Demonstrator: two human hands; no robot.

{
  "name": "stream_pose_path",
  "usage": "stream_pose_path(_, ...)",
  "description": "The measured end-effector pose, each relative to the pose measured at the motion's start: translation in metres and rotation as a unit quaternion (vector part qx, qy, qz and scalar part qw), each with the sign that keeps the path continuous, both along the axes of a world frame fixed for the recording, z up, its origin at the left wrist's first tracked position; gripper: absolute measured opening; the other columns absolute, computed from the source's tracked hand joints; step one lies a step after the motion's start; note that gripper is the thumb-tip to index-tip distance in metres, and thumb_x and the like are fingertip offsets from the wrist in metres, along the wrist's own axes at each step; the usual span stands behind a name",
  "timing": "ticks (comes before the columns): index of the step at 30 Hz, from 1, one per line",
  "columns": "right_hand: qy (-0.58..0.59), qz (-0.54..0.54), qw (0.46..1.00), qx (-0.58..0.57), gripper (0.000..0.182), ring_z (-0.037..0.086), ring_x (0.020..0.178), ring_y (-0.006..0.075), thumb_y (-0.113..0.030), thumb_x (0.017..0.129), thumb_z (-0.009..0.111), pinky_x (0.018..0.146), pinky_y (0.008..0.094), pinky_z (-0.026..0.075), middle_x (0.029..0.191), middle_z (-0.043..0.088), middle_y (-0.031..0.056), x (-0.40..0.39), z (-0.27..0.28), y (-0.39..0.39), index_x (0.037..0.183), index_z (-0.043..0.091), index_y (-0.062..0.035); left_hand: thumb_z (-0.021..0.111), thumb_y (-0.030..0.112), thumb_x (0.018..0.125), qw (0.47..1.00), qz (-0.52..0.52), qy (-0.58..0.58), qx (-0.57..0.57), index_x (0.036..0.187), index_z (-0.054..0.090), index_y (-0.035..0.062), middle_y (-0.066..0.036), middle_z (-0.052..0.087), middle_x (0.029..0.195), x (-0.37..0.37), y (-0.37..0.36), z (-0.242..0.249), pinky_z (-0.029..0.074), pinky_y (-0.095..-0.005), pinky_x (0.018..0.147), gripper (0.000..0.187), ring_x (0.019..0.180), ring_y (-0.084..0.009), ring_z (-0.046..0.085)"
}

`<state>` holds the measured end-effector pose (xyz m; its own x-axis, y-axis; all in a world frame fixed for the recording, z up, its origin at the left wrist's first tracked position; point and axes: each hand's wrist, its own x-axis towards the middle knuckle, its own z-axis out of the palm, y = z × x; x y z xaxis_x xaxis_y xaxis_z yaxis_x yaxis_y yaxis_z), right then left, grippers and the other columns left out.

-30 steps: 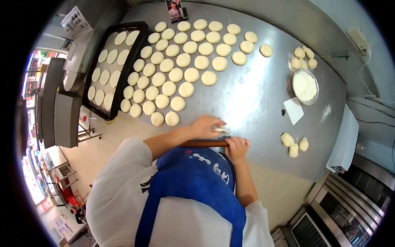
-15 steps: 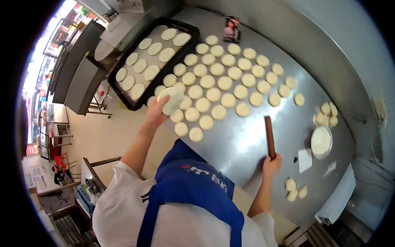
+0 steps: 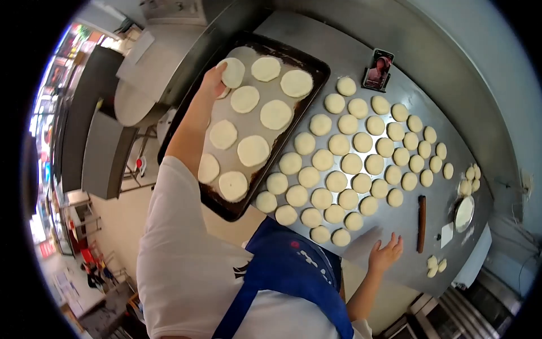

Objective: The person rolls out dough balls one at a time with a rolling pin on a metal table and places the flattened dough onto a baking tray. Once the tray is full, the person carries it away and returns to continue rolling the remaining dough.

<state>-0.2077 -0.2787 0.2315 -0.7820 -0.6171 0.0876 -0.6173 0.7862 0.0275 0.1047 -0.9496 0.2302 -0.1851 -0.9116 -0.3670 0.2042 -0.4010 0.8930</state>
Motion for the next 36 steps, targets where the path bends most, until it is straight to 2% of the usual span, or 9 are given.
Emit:
stream_pose_path(8, -0.010, -0.037, 0.999, 0.031, 0.052, 0.045, 0.123, 0.0424, -0.012, 0.078, 0.071, 0.103, 0.0528, 0.037, 0.134, 0.048, 0.0231, 0.050, 0.015, 0.051, 0.127, 0.054, -0.0051, 0.055, 0.019, 0.100, 0.994, -0.073, -0.006, 0.077, 0.132, 0.054, 0.0018, -0.013, 0.063, 0.126, -0.028, -0.099, -0.039, 0.050, -0.0376, 0.100, 0.037, 0.116, -0.0251, 0.061)
stream_pose_path(9, -0.010, -0.043, 0.998, 0.036, 0.052, 0.045, 0.123, 0.0424, -0.012, 0.078, 0.071, 0.103, 0.0528, 0.037, 0.134, 0.048, 0.0231, 0.052, 0.015, 0.051, 0.127, 0.054, -0.0051, 0.059, 0.020, 0.097, 0.977, -0.113, -0.180, -0.019, 0.131, 0.056, 0.0026, -0.013, 0.065, 0.123, -0.023, -0.108, -0.047, 0.050, -0.0373, 0.097, 0.038, 0.114, -0.0248, 0.063)
stream_pose_path(11, -0.006, -0.051, 0.997, 0.054, 0.050, 0.047, 0.120, 0.0422, -0.011, 0.077, 0.071, 0.100, 0.0522, 0.040, 0.131, 0.050, 0.0250, 0.060, 0.022, 0.043, 0.123, 0.054, -0.0040, 0.064, 0.021, 0.090, 0.877, -0.136, -0.421, -0.186, 0.127, 0.063, 0.0079, -0.011, 0.072, 0.106, -0.026, -0.109, -0.046, 0.053, -0.0346, 0.086, 0.039, 0.099, -0.0228, 0.069)
stream_pose_path(15, -0.037, -0.066, 0.994, 0.083, 0.045, 0.048, 0.119, 0.0410, -0.011, 0.079, 0.070, 0.100, 0.0507, 0.040, 0.130, 0.050, 0.0239, 0.072, 0.032, 0.019, 0.121, 0.057, -0.0035, 0.064, 0.027, 0.091, 0.777, -0.109, -0.526, -0.329, 0.132, 0.058, 0.0051, -0.015, 0.067, 0.121, -0.025, -0.097, -0.053, 0.048, -0.0384, 0.096, 0.047, 0.112, -0.0271, 0.063)
stream_pose_path(17, -0.045, -0.074, 0.993, 0.077, 0.042, 0.048, 0.120, 0.0407, -0.011, 0.080, 0.070, 0.100, 0.0506, 0.040, 0.130, 0.050, 0.0231, 0.076, 0.034, 0.012, 0.120, 0.058, -0.0030, 0.057, 0.045, 0.094, 0.584, -0.086, -0.581, -0.560, 0.144, 0.041, 0.0002, -0.020, 0.046, 0.146, -0.028, -0.081, -0.059, 0.034, -0.0438, 0.111, 0.070, 0.135, -0.0317, 0.044)
stream_pose_path(21, -0.052, -0.115, 0.990, 0.058, 0.040, 0.047, 0.121, 0.0408, -0.012, 0.080, 0.070, 0.101, 0.0510, 0.038, 0.131, 0.051, 0.0222, 0.085, 0.034, 0.022, 0.118, 0.059, -0.0047, 0.034, 0.069, 0.093, 0.596, -0.244, -0.686, -0.340, 0.153, 0.016, -0.0037, -0.022, 0.014, 0.161, -0.031, -0.052, -0.068, 0.013, -0.0499, 0.120, 0.095, 0.150, -0.0329, 0.012)
stream_pose_path(24, -0.057, -0.115, 0.988, 0.081, 0.040, 0.047, 0.121, 0.0411, -0.012, 0.080, 0.070, 0.101, 0.0505, 0.039, 0.130, 0.051, 0.0220, 0.092, 0.040, 0.035, 0.118, 0.060, -0.0053, 0.035, 0.069, 0.093, 0.650, -0.185, -0.657, -0.334, 0.153, 0.017, -0.0034, -0.021, 0.016, 0.161, -0.029, -0.056, -0.078, 0.011, -0.0504, 0.120, 0.095, 0.150, -0.0325, 0.011)
stream_pose_path(30, -0.071, -0.132, 0.983, 0.110, 0.035, 0.048, 0.120, 0.0403, -0.016, 0.085, 0.068, 0.099, 0.0500, 0.042, 0.133, 0.050, 0.0222, 0.113, 0.045, 0.037, 0.117, 0.062, -0.0042, 0.037, 0.068, 0.093, 0.563, -0.245, -0.723, -0.317, 0.154, 0.019, 0.0006, -0.019, 0.016, 0.161, -0.038, -0.049, -0.042, 0.007, -0.0545, 0.119, 0.093, 0.151, -0.0319, 0.008)
stream_pose_path(36, -0.057, -0.076, 0.993, 0.067, 0.039, 0.049, 0.122, 0.0390, -0.018, 0.085, 0.068, 0.100, 0.0487, 0.043, 0.133, 0.052, 0.0196, 0.100, 0.039, 0.019, 0.121, 0.060, -0.0052, 0.035, 0.063, 0.096, 0.607, -0.238, -0.662, -0.370, 0.150, 0.031, 0.0038, -0.016, 0.022, 0.160, -0.038, -0.042, -0.050, 0.015, -0.0612, 0.115, 0.080, 0.149, -0.0325, 0.018)
